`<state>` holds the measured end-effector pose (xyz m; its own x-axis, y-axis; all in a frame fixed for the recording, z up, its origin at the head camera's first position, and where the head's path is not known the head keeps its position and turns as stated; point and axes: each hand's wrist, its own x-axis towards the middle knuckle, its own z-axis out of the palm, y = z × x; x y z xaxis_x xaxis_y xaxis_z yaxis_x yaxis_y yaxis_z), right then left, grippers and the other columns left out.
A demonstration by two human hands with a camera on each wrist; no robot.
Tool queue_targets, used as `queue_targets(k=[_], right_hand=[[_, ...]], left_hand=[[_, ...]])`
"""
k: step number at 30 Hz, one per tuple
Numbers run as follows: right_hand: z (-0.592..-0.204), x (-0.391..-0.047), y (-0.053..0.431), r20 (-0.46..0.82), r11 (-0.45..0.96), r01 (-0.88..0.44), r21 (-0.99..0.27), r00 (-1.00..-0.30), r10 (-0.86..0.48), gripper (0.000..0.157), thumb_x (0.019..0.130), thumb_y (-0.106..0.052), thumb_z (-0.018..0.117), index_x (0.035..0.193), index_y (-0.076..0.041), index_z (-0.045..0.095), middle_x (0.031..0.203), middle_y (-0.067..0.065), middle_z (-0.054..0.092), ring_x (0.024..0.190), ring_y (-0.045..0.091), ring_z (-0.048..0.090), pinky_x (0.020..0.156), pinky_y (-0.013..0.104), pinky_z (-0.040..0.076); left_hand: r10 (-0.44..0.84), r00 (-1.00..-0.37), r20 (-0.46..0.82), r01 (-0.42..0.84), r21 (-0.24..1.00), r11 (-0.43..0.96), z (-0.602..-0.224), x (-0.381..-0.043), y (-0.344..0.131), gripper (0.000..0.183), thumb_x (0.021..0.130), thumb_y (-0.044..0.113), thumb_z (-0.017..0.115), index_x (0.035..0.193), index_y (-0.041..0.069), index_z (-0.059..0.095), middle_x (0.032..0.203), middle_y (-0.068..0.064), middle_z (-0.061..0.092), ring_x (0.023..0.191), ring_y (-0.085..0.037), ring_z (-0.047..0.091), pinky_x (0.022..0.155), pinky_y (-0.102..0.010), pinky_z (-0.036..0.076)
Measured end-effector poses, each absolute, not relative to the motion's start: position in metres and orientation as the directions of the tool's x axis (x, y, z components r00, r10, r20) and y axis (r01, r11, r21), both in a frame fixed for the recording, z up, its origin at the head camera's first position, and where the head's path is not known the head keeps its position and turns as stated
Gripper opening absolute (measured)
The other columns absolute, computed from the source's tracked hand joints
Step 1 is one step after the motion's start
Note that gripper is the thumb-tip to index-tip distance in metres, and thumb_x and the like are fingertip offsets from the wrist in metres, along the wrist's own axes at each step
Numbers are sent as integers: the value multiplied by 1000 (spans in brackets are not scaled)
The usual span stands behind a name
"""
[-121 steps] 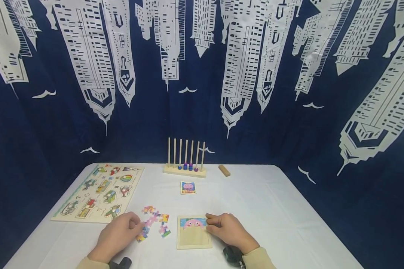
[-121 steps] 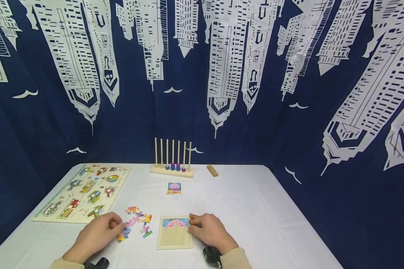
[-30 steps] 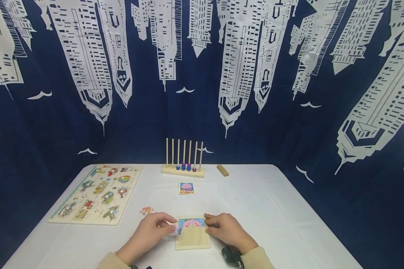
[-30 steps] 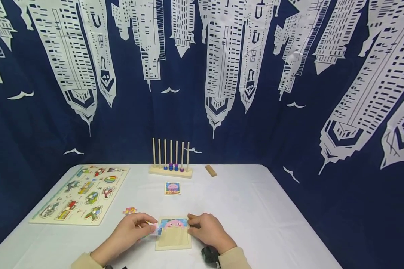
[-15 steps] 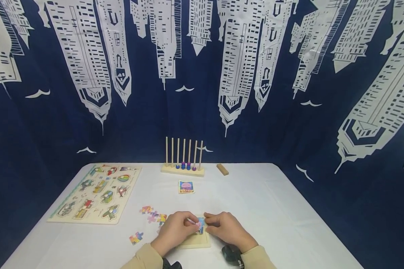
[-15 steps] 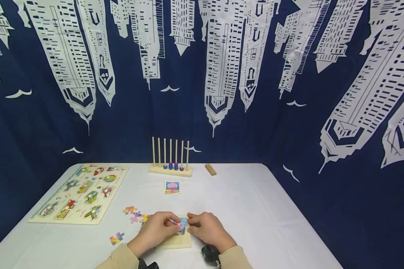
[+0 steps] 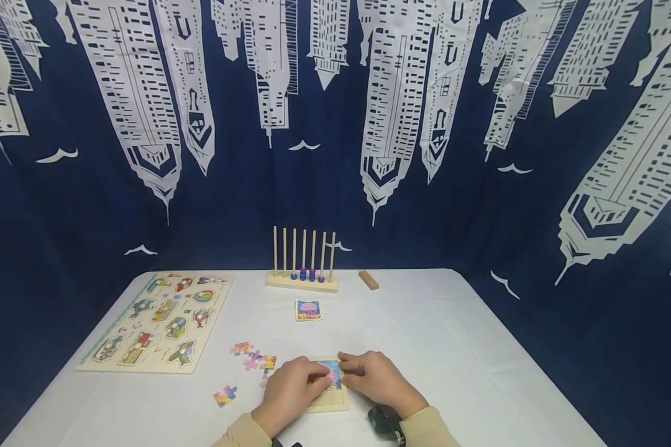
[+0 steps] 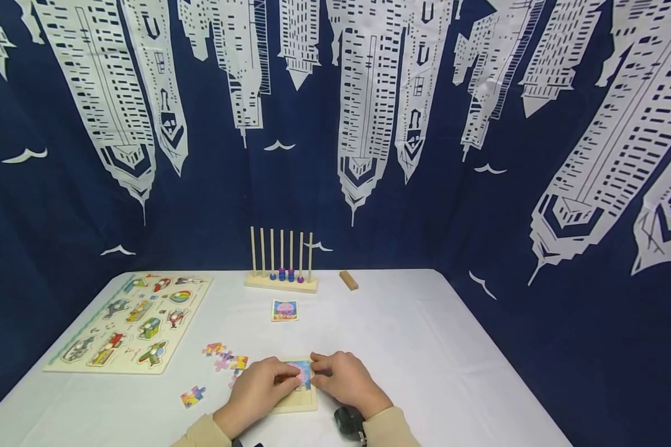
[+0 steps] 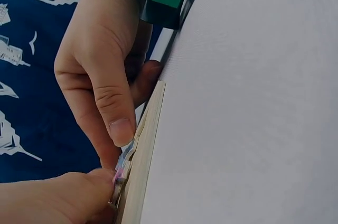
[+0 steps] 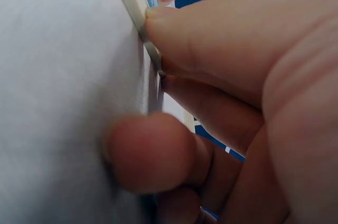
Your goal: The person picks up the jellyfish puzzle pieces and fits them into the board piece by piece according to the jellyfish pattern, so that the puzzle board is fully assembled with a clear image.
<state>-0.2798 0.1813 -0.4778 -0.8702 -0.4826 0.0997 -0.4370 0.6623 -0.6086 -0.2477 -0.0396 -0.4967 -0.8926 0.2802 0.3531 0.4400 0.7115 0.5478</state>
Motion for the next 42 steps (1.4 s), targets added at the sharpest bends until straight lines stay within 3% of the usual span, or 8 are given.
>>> queue_targets(k=[10,21,32,42], right_hand=[[-476,-279,181,92,658,-431,-617,-871,-483,30,93,-23,76,119,-8,76,138,2,67,133,31,59,107,55,46],[-477,-279,178,97,675,-436,-595,-873,-478,31,93,-24,76,120,-10,76,137,0,67,133,29,59,109,56,45],[-475,-278,179,95,669,-430,-607,-874,-476,28,94,-23,75,119,-10,77,136,1,68,131,28,61,108,56,46],[-475,-277,179,100,676,-422,-604,-882,-461,28,94,-20,75,119,-9,77,136,1,68,131,28,61,107,55,47]], left_hand=[[312,-875,369,475,535,698,-499,-245,-41,26,86,31,82,110,20,82,73,19,49,58,3,40,50,-19,38],[316,-872,373,468,447,762,-499,-245,-40,24,88,38,80,109,26,82,70,18,48,55,0,35,46,-20,33],[325,-867,378,482,472,738,-501,-244,-38,26,88,35,80,112,25,81,70,17,44,54,2,36,46,-19,34],[353,-848,396,507,411,758,-500,-244,-36,20,91,34,78,109,28,82,74,14,53,51,0,34,44,-20,33]])
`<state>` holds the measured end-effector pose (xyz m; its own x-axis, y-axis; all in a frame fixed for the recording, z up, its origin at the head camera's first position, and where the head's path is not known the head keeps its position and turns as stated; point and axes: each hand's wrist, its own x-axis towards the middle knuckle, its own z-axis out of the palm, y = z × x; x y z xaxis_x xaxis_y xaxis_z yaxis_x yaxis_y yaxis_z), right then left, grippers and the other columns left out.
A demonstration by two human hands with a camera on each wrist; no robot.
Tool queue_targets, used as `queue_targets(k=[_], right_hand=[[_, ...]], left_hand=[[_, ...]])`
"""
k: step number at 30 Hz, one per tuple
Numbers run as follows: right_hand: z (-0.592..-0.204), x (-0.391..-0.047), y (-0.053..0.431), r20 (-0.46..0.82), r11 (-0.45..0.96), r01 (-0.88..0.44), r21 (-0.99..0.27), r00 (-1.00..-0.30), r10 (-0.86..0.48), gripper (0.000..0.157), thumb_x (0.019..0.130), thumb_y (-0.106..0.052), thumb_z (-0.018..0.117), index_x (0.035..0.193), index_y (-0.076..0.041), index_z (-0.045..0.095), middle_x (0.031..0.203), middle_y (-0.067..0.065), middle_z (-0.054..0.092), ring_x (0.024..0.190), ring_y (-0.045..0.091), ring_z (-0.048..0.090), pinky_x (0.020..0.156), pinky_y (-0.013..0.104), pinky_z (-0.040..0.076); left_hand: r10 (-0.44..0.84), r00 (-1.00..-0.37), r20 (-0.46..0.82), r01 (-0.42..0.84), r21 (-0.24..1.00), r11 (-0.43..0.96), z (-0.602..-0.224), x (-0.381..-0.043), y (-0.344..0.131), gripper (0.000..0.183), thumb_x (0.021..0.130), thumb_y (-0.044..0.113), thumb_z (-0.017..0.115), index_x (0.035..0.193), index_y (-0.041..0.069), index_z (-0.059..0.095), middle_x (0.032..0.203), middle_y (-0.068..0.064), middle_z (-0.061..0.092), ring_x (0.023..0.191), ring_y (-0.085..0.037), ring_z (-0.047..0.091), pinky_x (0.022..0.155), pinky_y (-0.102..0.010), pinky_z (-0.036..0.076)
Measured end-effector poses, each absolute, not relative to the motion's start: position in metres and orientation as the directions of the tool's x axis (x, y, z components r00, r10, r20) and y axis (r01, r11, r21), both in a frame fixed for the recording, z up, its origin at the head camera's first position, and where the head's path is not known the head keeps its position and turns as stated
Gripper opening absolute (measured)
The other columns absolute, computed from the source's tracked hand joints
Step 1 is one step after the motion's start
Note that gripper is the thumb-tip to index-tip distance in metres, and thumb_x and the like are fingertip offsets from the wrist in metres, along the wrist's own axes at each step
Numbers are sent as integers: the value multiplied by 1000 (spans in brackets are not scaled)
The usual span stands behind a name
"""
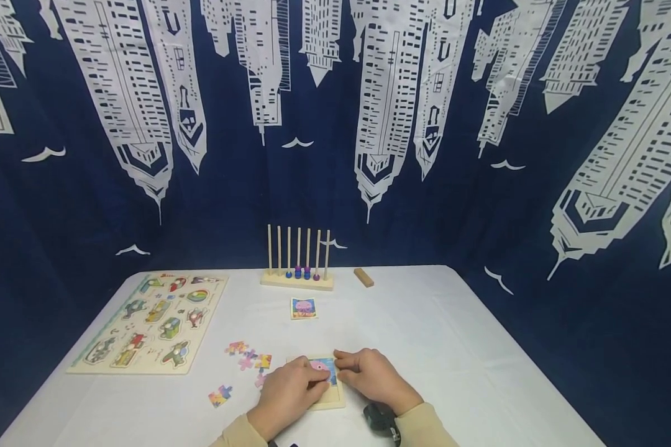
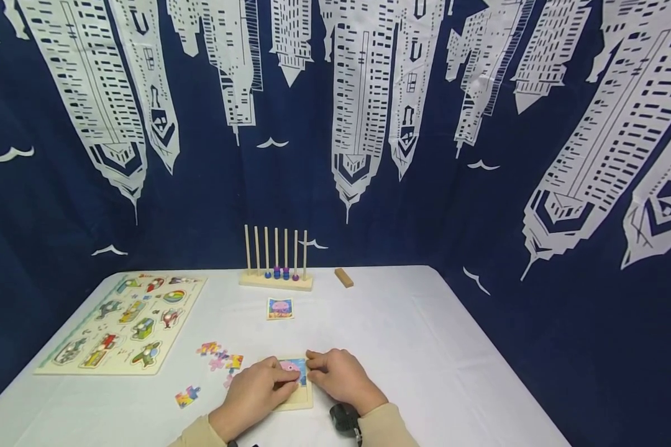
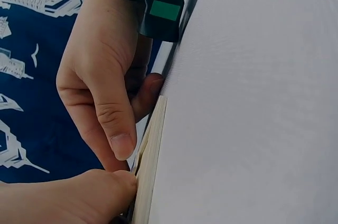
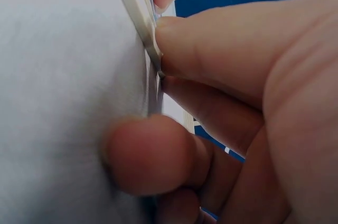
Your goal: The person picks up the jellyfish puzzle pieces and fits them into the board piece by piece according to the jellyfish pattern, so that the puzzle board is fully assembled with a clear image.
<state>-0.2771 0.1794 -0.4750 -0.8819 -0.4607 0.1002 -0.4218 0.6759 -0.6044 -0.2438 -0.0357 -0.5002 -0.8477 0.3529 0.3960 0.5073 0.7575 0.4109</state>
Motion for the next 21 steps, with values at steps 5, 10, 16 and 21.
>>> queue_targets(k=[5,10,16,21], right_hand=[[-475,-278,179,105,678,-425,-600,-882,-460,28,94,-20,75,119,-9,77,136,1,68,131,28,61,107,54,48],[-475,-277,179,100,681,-420,-600,-884,-457,28,93,-19,75,119,-9,77,136,1,68,131,28,61,107,55,47],[-475,-277,178,96,690,-420,-589,-884,-457,28,93,-20,75,119,-11,77,137,0,67,131,28,61,107,55,47],[-474,-276,179,89,698,-421,-580,-884,-459,28,93,-20,75,119,-10,77,137,-1,67,132,28,60,107,55,47]], left_hand=[[362,-842,400,515,397,760,-498,-243,-35,19,92,34,76,109,28,82,77,12,57,51,0,35,44,-20,33],[381,-837,392,525,385,759,-497,-243,-35,19,93,33,75,111,29,81,78,12,57,50,-1,35,43,-20,33],[370,-836,405,524,394,755,-497,-242,-34,18,92,32,78,109,30,82,78,13,58,51,1,36,44,-19,34],[381,-830,408,533,376,758,-497,-242,-32,15,91,33,78,105,30,83,72,17,50,50,2,34,43,-18,33]])
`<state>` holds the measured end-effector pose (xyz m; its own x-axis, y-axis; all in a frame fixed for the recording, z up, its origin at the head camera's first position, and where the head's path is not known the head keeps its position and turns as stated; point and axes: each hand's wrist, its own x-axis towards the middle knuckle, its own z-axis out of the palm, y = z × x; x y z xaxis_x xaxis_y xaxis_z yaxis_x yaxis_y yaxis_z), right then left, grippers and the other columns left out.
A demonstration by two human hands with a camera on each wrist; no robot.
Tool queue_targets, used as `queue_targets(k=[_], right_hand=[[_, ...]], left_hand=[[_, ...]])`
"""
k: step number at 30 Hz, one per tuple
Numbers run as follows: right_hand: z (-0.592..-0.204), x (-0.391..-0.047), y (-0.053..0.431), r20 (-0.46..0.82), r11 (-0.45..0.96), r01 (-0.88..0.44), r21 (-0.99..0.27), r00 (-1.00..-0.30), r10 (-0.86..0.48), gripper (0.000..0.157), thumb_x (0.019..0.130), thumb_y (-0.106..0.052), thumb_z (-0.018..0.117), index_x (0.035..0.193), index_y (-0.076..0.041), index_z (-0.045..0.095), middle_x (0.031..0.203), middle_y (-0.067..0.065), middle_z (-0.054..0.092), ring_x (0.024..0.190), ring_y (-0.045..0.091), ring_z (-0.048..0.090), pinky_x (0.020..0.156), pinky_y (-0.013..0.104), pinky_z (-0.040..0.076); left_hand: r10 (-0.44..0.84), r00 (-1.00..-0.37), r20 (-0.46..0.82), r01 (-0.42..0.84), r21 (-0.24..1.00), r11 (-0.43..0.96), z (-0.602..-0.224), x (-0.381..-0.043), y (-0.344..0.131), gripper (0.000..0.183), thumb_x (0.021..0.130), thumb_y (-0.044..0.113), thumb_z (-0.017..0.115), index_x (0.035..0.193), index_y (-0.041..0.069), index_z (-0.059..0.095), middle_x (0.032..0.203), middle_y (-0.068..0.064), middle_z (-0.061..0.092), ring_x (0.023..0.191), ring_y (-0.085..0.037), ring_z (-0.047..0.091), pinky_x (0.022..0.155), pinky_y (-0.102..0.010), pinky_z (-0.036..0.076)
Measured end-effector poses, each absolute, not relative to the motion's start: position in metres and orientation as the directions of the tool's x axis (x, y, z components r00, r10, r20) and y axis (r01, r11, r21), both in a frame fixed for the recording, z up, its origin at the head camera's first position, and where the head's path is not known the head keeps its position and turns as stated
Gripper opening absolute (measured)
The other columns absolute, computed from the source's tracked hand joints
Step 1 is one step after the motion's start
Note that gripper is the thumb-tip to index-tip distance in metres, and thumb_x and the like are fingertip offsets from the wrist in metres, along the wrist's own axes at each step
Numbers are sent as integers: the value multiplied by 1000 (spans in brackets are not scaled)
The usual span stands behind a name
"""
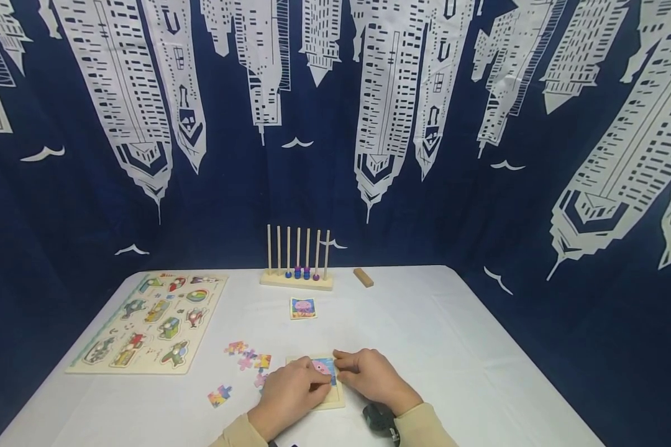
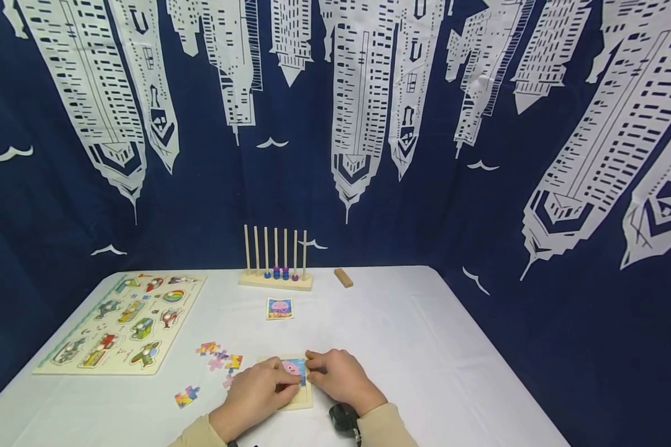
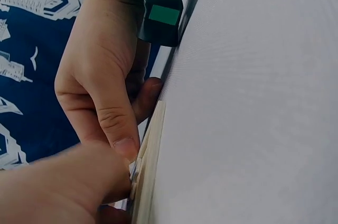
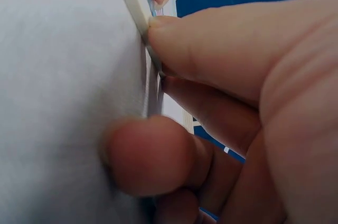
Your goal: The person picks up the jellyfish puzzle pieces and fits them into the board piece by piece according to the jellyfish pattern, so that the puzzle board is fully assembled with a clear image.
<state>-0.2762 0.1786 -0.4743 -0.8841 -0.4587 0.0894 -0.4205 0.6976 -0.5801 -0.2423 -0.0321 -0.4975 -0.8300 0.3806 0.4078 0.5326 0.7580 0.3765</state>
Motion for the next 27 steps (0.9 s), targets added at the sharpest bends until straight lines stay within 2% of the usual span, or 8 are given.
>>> queue_targets(k=[3,9,14,18,22,25,27], right_hand=[[-474,-276,181,87,709,-421,-566,-885,-457,28,93,-20,75,119,-11,77,137,-2,67,132,28,60,108,57,45],[-473,-277,186,96,709,-427,-561,-885,-456,28,93,-21,76,119,-11,77,136,-1,68,131,28,61,108,57,46],[-473,-278,187,89,707,-425,-565,-883,-460,28,93,-22,76,118,-11,77,137,-1,67,131,28,61,107,55,47],[-474,-281,183,96,699,-433,-569,-879,-466,28,93,-23,75,118,-11,77,136,-1,67,131,26,61,107,53,48],[-474,-282,178,90,678,-416,-607,-883,-461,27,93,-24,76,118,-12,78,136,-2,68,132,25,60,109,53,46],[-475,-280,177,84,678,-400,-617,-890,-449,26,92,-24,76,116,-13,79,135,-3,68,132,25,61,109,54,45],[-476,-279,178,83,684,-397,-613,-893,-443,26,92,-24,77,116,-13,79,135,-2,68,131,25,61,109,55,45]], left_hand=[[389,-822,415,541,359,761,-498,-243,-30,16,90,34,77,105,30,83,69,18,44,48,2,32,42,-17,32],[392,-812,432,550,346,760,-499,-242,-26,17,91,30,76,106,30,82,69,17,44,48,2,31,43,-17,31],[336,-838,430,513,409,755,-488,-243,-31,19,92,32,75,109,26,81,74,19,49,54,4,36,47,-18,34],[140,-906,399,364,570,737,-462,-247,-60,15,92,31,75,106,26,79,86,17,63,59,2,46,53,-20,39],[-50,-962,267,175,747,641,-436,-243,-110,18,95,31,73,110,21,76,106,5,72,67,-5,57,61,-24,46],[-96,-986,136,56,814,579,-431,-236,-146,29,98,33,69,121,16,72,97,-7,75,66,-14,61,58,-28,49],[-116,-989,92,6,808,589,-435,-233,-164,36,99,34,68,128,13,70,98,-10,76,69,-14,63,59,-27,50]])
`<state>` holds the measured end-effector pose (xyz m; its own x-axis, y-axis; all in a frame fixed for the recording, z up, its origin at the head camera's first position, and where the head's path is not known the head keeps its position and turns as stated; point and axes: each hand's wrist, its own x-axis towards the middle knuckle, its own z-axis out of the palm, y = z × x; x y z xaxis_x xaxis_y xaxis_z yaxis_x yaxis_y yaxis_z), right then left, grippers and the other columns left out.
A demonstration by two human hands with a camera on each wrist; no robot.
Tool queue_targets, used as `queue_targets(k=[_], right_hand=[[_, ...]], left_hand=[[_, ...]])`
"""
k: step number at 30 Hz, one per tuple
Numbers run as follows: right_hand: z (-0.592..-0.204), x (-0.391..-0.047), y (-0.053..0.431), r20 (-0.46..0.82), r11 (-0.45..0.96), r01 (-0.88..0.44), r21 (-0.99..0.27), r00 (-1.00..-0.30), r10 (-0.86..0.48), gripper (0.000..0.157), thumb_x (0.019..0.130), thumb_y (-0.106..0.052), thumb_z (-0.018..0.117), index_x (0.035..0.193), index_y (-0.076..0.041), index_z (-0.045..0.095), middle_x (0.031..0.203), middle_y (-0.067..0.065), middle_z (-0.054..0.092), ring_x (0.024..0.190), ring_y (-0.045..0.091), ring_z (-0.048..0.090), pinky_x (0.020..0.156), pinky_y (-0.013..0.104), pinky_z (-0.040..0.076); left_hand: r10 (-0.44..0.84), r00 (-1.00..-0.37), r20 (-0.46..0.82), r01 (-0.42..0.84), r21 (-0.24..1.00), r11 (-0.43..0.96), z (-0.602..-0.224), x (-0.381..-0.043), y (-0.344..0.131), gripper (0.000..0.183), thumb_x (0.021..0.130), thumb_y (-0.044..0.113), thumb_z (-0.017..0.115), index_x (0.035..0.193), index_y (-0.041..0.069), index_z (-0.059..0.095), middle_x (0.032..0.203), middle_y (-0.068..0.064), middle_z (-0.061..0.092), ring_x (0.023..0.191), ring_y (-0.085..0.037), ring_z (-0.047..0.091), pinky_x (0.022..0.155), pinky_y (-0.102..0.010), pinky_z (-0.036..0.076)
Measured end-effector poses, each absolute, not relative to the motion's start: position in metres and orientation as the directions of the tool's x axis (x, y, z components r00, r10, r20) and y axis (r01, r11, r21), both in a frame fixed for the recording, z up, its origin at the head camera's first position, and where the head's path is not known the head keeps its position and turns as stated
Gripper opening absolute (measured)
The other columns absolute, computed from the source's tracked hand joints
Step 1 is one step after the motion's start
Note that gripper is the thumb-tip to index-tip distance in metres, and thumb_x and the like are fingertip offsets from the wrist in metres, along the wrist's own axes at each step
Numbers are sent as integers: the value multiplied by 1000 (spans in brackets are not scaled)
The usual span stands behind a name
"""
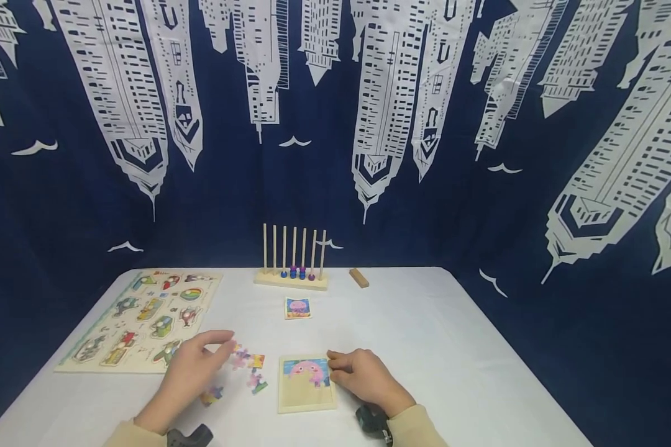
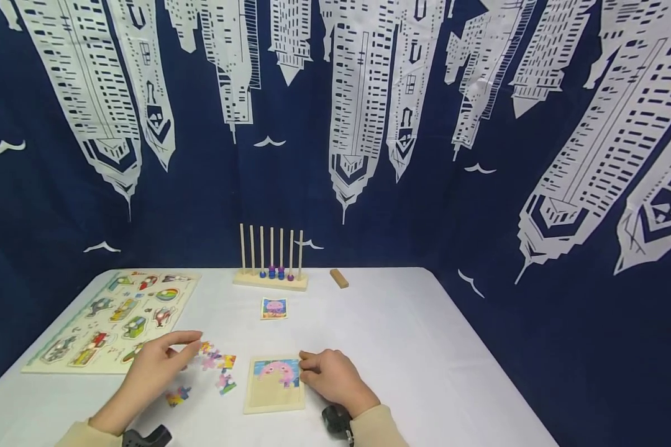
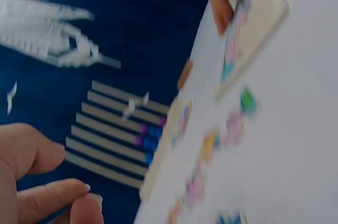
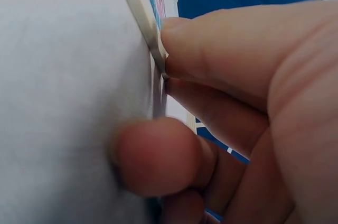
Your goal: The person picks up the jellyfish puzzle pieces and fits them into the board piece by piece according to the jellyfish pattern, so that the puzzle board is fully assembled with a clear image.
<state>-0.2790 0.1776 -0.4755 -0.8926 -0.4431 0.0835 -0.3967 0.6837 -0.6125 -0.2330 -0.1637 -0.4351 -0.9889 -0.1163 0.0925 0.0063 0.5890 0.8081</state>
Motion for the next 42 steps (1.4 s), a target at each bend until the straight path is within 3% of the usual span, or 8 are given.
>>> queue_targets(k=[2,6,9,12,17,31,38,42], right_hand=[[-476,-278,177,89,689,-401,-604,-893,-441,26,92,-24,77,116,-13,79,135,-2,69,130,25,62,108,54,46],[-474,-279,176,98,686,-414,-598,-888,-450,28,92,-23,77,117,-12,78,135,-2,68,130,23,62,108,53,47],[-474,-279,176,96,686,-417,-596,-885,-455,28,93,-23,76,118,-12,78,135,-2,68,130,23,62,107,52,48],[-476,-278,178,85,692,-408,-596,-889,-451,28,93,-24,76,118,-13,78,136,-2,68,131,24,62,108,53,47],[-477,-276,181,76,694,-392,-604,-895,-440,30,92,-26,77,119,-13,77,136,-1,68,132,28,61,108,56,46],[-477,-275,174,80,675,-392,-625,-893,-444,29,91,-24,77,117,-11,78,135,0,68,131,28,62,110,58,43],[-476,-275,174,77,681,-386,-622,-896,-437,29,91,-25,77,116,-11,78,135,0,69,131,29,62,110,60,42],[-474,-275,175,82,680,-389,-621,-896,-437,29,91,-25,77,116,-11,78,135,0,68,131,31,61,110,61,41]], left_hand=[[-131,-989,68,-27,791,611,-441,-232,-178,39,99,34,67,130,10,69,101,-15,76,71,-16,66,59,-29,51],[-153,-984,95,-32,742,670,-453,-235,-192,37,99,32,68,126,8,71,125,-17,72,86,-16,67,69,-30,51],[-137,-985,101,-20,730,683,-462,-238,-192,34,97,29,69,124,8,73,122,-16,73,89,-20,68,72,-34,52],[-108,-985,133,14,689,724,-472,-240,-186,31,94,25,72,121,9,74,120,-15,74,102,-32,71,82,-45,57],[-78,-979,190,60,626,777,-484,-245,-177,33,89,20,77,120,11,74,123,-14,73,122,-41,64,97,-59,52],[-64,-968,243,88,567,819,-492,-244,-173,37,83,35,85,114,19,75,124,-7,74,123,-36,65,98,-57,51],[-53,-961,271,110,552,826,-495,-246,-172,31,81,30,87,109,23,76,113,-1,77,115,-30,70,93,-53,54],[-42,-954,297,131,541,831,-496,-249,-170,37,82,27,86,116,22,75,117,-1,76,116,-29,69,95,-51,54]])
